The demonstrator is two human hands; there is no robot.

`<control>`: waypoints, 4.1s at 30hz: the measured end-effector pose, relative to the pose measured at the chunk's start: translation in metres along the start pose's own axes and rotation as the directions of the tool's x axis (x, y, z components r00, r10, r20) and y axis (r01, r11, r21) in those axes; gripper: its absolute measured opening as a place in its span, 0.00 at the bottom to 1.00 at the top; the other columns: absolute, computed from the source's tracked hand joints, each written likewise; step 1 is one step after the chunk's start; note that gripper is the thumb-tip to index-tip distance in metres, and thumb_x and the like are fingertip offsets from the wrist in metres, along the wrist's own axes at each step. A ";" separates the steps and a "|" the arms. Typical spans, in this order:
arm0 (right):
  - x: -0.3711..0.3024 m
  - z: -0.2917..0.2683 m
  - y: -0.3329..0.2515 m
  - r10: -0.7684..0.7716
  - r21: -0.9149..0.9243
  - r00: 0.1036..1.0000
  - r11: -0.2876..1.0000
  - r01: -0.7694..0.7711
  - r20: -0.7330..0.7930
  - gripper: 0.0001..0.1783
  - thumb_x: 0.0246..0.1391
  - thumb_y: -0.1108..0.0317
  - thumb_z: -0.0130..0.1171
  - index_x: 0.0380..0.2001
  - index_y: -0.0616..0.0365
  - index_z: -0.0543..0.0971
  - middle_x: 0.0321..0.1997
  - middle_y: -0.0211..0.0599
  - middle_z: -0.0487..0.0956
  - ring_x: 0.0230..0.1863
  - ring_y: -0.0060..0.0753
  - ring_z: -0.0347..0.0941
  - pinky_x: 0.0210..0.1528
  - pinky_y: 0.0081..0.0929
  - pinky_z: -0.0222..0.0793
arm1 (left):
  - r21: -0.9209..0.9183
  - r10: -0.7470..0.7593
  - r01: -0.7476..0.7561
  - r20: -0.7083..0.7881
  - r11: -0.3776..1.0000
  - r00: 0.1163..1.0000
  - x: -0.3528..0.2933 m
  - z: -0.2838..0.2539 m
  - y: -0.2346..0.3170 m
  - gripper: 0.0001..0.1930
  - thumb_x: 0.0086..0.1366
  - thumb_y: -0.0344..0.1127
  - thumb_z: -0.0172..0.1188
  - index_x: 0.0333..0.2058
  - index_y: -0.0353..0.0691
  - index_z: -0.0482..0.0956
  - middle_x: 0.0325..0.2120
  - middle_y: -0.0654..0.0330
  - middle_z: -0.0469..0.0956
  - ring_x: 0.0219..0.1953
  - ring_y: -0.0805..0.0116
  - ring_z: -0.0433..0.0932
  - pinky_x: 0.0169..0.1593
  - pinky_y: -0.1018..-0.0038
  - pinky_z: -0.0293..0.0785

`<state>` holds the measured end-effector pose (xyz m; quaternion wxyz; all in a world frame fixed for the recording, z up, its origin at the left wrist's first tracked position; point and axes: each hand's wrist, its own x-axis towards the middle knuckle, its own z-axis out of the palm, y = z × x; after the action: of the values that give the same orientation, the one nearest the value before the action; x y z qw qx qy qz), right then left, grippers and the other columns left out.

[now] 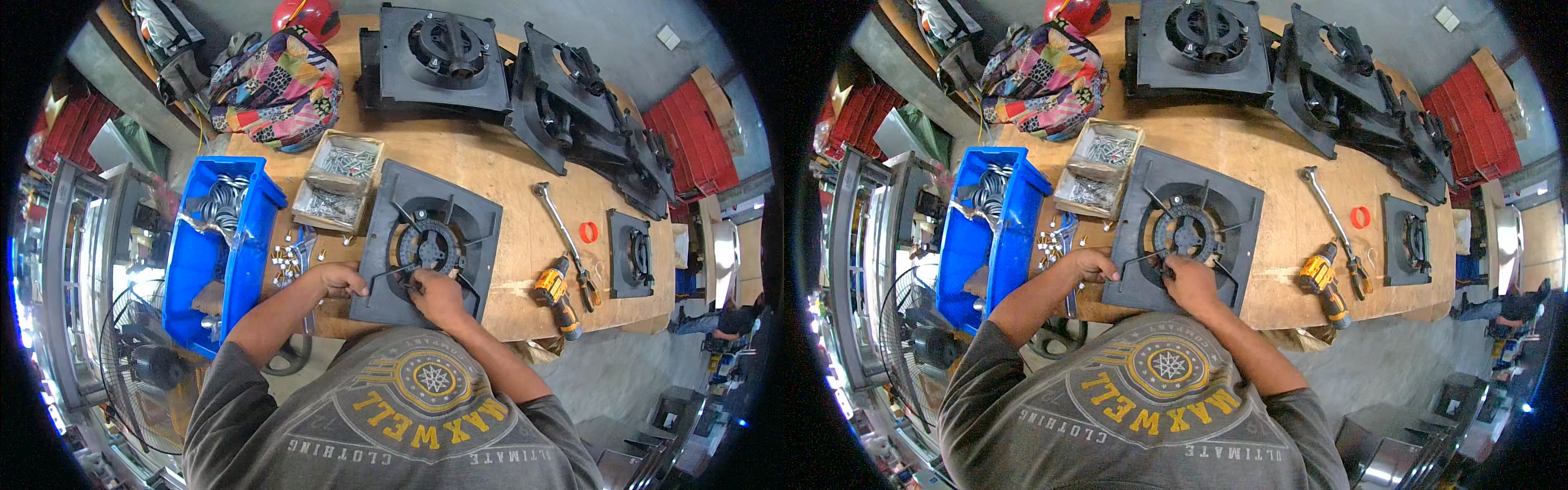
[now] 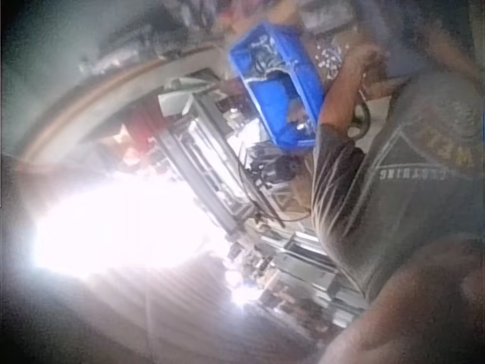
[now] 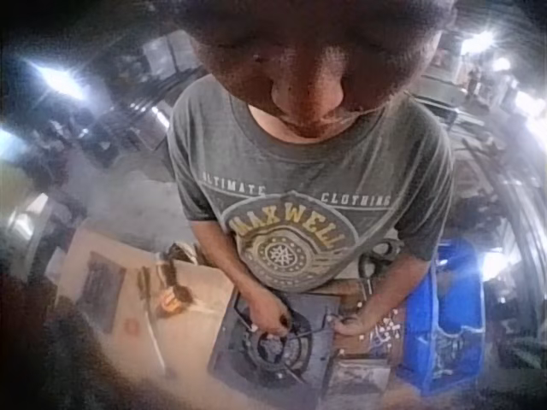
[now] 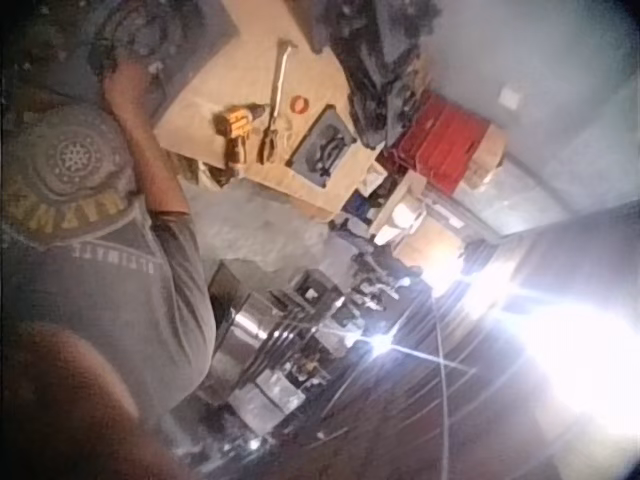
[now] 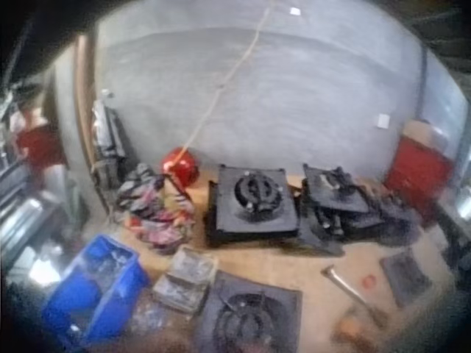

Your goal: The person assembles black plastic fan housings on a wooden workbench. They place circular fan components into housings, secure them with screws using a cordless drill, and tighten fasteners with a ratchet wrench. The person handles multiple housings sequentially, placing completed units aside.

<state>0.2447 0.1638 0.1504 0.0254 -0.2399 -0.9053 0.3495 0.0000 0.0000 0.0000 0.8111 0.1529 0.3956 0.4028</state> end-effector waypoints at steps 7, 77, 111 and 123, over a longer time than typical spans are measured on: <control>0.010 -0.005 -0.001 -0.015 0.119 1.000 0.993 0.016 -0.010 0.13 0.47 0.62 0.68 0.29 0.59 0.80 0.26 0.47 0.80 0.30 0.50 0.78 0.33 0.39 0.71 | 0.066 0.147 -0.143 -0.057 0.988 0.988 -0.014 0.055 0.031 0.15 0.44 0.32 0.69 0.34 0.37 0.81 0.21 0.68 0.75 0.22 0.78 0.68 0.27 0.80 0.60; -0.041 -0.066 0.003 0.005 0.202 0.952 0.977 0.060 -0.305 0.09 0.52 0.69 0.62 0.36 0.63 0.80 0.34 0.49 0.78 0.38 0.52 0.76 0.41 0.38 0.72 | 0.805 0.703 -0.208 -0.321 0.556 0.634 -0.039 0.218 0.113 0.30 0.63 0.41 0.65 0.59 0.34 0.66 0.33 0.55 0.81 0.39 0.69 0.79 0.42 0.69 0.74; -0.034 -0.062 0.127 0.067 0.003 0.852 0.997 -0.077 -0.518 0.10 0.56 0.69 0.59 0.38 0.64 0.81 0.36 0.49 0.80 0.37 0.49 0.78 0.42 0.39 0.72 | 0.790 0.738 0.117 -0.607 0.602 0.295 -0.119 0.093 0.057 0.20 0.64 0.43 0.60 0.48 0.34 0.76 0.40 0.45 0.82 0.41 0.50 0.82 0.47 0.60 0.75; -0.112 -0.153 0.217 0.437 -0.176 0.875 0.863 -0.473 -0.209 0.44 0.44 0.63 0.68 0.65 0.55 0.62 0.62 0.61 0.65 0.63 0.62 0.60 0.65 0.47 0.58 | 0.854 0.825 0.204 -0.516 0.478 0.230 -0.110 0.103 0.072 0.13 0.59 0.34 0.60 0.42 0.37 0.80 0.35 0.45 0.82 0.39 0.47 0.81 0.45 0.58 0.75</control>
<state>0.4669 0.3470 0.1392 -0.0114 -0.4760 -0.8510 0.2218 0.0005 -0.0333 0.1636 0.1286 0.3287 0.8620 0.3640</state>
